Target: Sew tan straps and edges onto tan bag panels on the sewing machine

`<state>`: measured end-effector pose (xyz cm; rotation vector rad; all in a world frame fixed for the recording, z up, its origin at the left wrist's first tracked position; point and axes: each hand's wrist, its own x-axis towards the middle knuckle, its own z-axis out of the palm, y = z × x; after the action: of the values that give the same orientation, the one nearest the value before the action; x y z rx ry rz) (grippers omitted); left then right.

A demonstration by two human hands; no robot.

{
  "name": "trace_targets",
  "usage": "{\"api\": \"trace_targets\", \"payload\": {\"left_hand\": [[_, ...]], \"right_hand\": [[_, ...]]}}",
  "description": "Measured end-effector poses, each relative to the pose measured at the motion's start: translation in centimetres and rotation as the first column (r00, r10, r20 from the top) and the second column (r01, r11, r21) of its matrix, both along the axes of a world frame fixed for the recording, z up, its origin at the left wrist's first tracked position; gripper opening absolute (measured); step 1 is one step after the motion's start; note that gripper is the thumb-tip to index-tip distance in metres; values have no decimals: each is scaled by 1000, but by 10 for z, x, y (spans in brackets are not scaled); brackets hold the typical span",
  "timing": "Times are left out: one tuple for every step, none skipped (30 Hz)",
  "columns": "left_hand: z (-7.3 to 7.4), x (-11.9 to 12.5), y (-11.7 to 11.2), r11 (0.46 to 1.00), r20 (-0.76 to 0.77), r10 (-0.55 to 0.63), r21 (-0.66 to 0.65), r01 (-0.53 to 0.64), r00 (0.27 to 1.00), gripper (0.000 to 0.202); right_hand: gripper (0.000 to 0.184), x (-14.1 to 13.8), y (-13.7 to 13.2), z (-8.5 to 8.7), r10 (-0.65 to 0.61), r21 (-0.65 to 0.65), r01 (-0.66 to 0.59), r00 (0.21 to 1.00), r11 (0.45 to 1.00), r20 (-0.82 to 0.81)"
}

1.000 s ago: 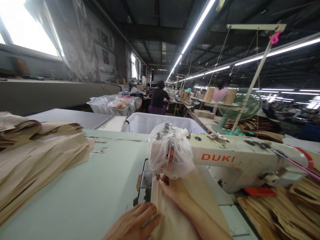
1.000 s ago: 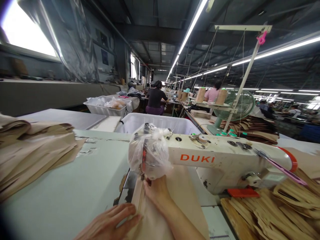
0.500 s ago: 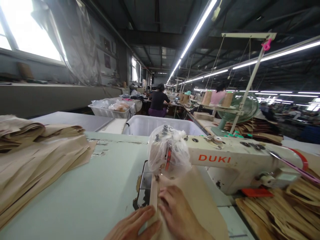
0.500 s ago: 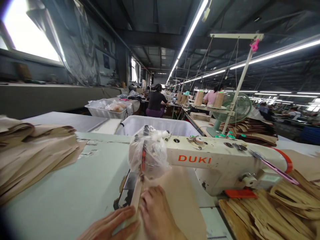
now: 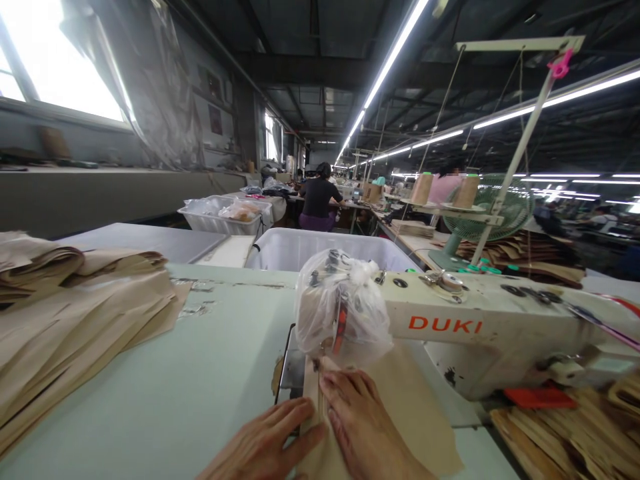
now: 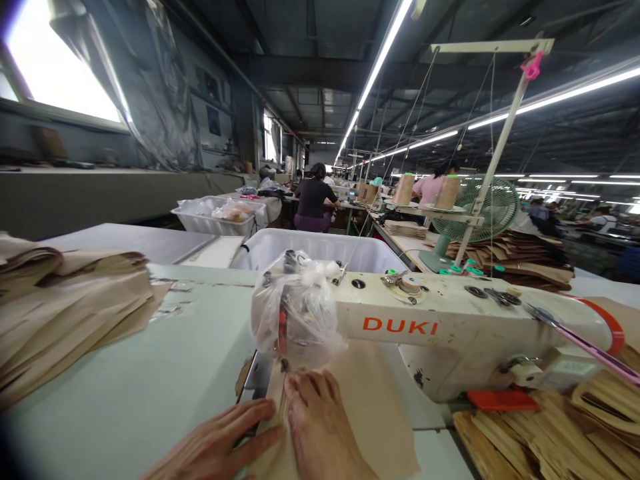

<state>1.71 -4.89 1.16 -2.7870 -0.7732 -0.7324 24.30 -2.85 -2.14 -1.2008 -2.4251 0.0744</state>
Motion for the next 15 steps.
{"api": "trace_targets", "payload": {"left_hand": [[1,0,1,1000,8,0,-17,0,1000,31],[3,1,3,999,14,0,-32,0,1000,32],[4,1,5,999,18,2,-44,-1,1000,33],[4,1,7,999,20,0,-51,1,1000,35],[5,1,9,998,22,-2,-55,3,1000,37],[4,0,11,998,18,-3,-61,4,1000,39],[4,0,13,998,14,0,-66,1,1000,41],[3,-1,16,998,9,4,-69,-3,1000,43],[3,-2,18,998,8,7,-69,-6,1000,45],[2,-3,21,998,8,7,-70,-6,1000,46],[1,-4,23,997,9,3,-72,-3,1000,47],[0,-4,25,997,10,-4,-74,5,1000,47],[0,-5,27,997,12,-9,-78,10,1000,47],[0,-5,30,996,11,-13,-83,14,1000,47],[0,-5,31,996,7,-14,-88,14,1000,47]], "right_hand": [[47,1,0,-1,4,-5,-5,999,1000,-38],[45,2,1,-3,14,-10,-14,997,1000,-70],[43,3,2,-4,24,-12,-25,995,1000,-93],[41,4,2,-5,35,-10,-36,994,999,-101],[40,5,4,-5,45,-7,-45,995,999,-94],[40,6,5,-6,49,-3,-49,996,999,-74],[40,7,6,-5,55,-2,-55,997,998,-46],[40,8,7,-5,63,-2,-63,998,998,-19],[40,9,9,-4,71,4,-71,997,997,0],[39,10,10,-4,76,8,-76,997,997,10],[37,10,11,-4,79,10,-79,997,997,7],[34,10,12,-4,81,12,-81,997,997,-7],[32,10,13,-4,81,13,-80,996,997,-27],[30,10,14,-5,79,12,-79,996,997,-48],[30,10,16,-6,77,13,-77,995,997,-70]]}}
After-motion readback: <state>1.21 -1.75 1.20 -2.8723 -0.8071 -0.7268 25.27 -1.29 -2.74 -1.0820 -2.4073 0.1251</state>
